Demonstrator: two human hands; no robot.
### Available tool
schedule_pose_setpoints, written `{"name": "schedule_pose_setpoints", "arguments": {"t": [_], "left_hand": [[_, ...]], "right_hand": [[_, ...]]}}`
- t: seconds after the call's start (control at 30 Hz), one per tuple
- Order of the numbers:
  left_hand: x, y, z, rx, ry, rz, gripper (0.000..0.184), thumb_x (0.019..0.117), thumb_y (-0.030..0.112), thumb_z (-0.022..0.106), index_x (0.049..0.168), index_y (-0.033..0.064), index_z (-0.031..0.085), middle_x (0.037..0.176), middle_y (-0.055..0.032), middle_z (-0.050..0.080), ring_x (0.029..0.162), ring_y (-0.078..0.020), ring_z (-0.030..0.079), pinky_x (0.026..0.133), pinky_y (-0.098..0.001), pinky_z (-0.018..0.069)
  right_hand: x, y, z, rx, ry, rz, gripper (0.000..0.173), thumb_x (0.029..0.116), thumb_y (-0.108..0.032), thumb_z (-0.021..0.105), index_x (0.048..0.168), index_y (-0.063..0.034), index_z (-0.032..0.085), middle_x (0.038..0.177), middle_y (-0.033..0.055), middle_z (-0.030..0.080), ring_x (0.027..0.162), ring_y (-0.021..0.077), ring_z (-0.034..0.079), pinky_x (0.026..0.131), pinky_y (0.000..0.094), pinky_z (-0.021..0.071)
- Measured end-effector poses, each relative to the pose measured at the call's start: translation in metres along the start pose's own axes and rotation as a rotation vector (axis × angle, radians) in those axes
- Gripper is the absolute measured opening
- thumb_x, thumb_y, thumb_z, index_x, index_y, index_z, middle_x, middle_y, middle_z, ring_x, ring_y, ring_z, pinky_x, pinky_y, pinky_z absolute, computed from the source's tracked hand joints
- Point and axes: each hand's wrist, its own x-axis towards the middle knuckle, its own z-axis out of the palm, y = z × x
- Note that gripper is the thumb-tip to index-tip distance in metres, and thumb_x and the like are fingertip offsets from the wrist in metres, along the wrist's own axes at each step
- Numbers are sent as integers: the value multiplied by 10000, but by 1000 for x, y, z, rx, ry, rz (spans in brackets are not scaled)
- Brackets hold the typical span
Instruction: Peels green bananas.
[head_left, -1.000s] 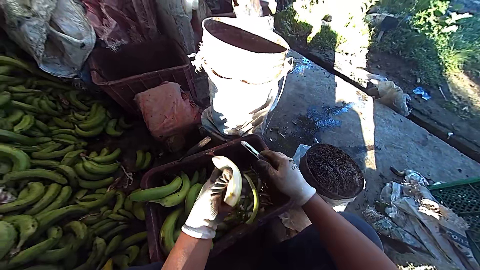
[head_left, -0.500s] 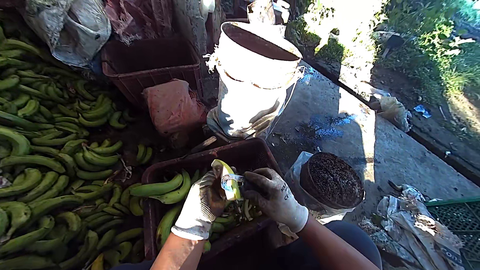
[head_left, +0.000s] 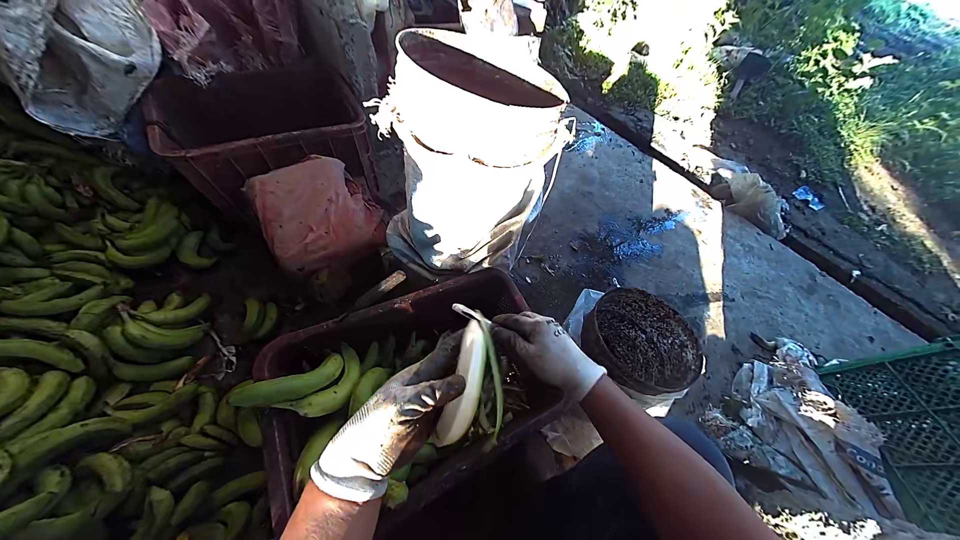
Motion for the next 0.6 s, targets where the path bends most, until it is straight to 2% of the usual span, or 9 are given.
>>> {"name": "schedule_pose_setpoints", "arguments": {"t": [0.07, 0.13, 0.23, 0.3, 0.37, 0.5, 0.6], "left_hand": [[2, -1, 3, -71, -5, 6, 620, 991, 217, 539, 1581, 167, 353, 1203, -180, 639, 901, -261, 684, 767, -416, 604], [5, -4, 4, -179, 78, 75, 581, 1014, 298, 559, 1546, 128, 399, 1102, -179, 655, 876, -261, 679, 762, -416, 603], [12, -14, -3, -413, 255, 208, 371, 1093, 253, 414, 1389, 50, 506, 1149, -169, 662, 973, -259, 684, 828, -423, 601], [16, -15, -4, -583, 359, 269, 353, 1113, 227, 289, 1304, 48, 527, 1158, -146, 677, 1013, -256, 693, 847, -429, 605], [16, -13, -6, -679, 411, 307, 384, 1115, 238, 230, 1241, 68, 551, 1110, -118, 695, 1006, -228, 703, 844, -412, 607], [13, -11, -10, -720, 314, 301, 436, 1118, 264, 206, 1221, 45, 570, 1054, -125, 677, 945, -210, 700, 811, -369, 612], [10, -12, -6, -637, 206, 220, 382, 1102, 241, 287, 1147, 45, 612, 979, -126, 692, 877, -198, 705, 767, -351, 616]], "right_hand": [[4, 11, -7, -48, 21, 145, 461, 1050, -520, 453, 1307, -231, 704, 1268, 44, 700, 1221, 213, 630, 1075, 520, 469], [-1, 11, -12, -50, 149, 157, 471, 1032, -552, 473, 1290, -234, 706, 1234, 37, 702, 1183, 202, 641, 1049, 505, 492], [-19, -8, -7, -5, 338, -116, 468, 1011, -514, 570, 1318, -181, 687, 1211, 42, 697, 1142, 172, 649, 1011, 434, 539], [-32, -20, 3, -2, 360, -300, 461, 992, -452, 634, 1338, -151, 682, 1234, 69, 692, 1163, 202, 642, 1023, 442, 533], [-41, -27, 16, -21, 328, -418, 457, 976, -433, 666, 1345, -164, 681, 1251, 75, 691, 1175, 222, 639, 1020, 453, 527], [-39, -29, 32, -66, 310, -535, 442, 963, -430, 692, 1327, -179, 687, 1224, 73, 693, 1157, 223, 641, 993, 440, 537], [-38, -32, 31, -32, 313, -544, 429, 977, -408, 679, 1337, -174, 687, 1234, 78, 687, 1170, 213, 633, 1012, 431, 528]]}}
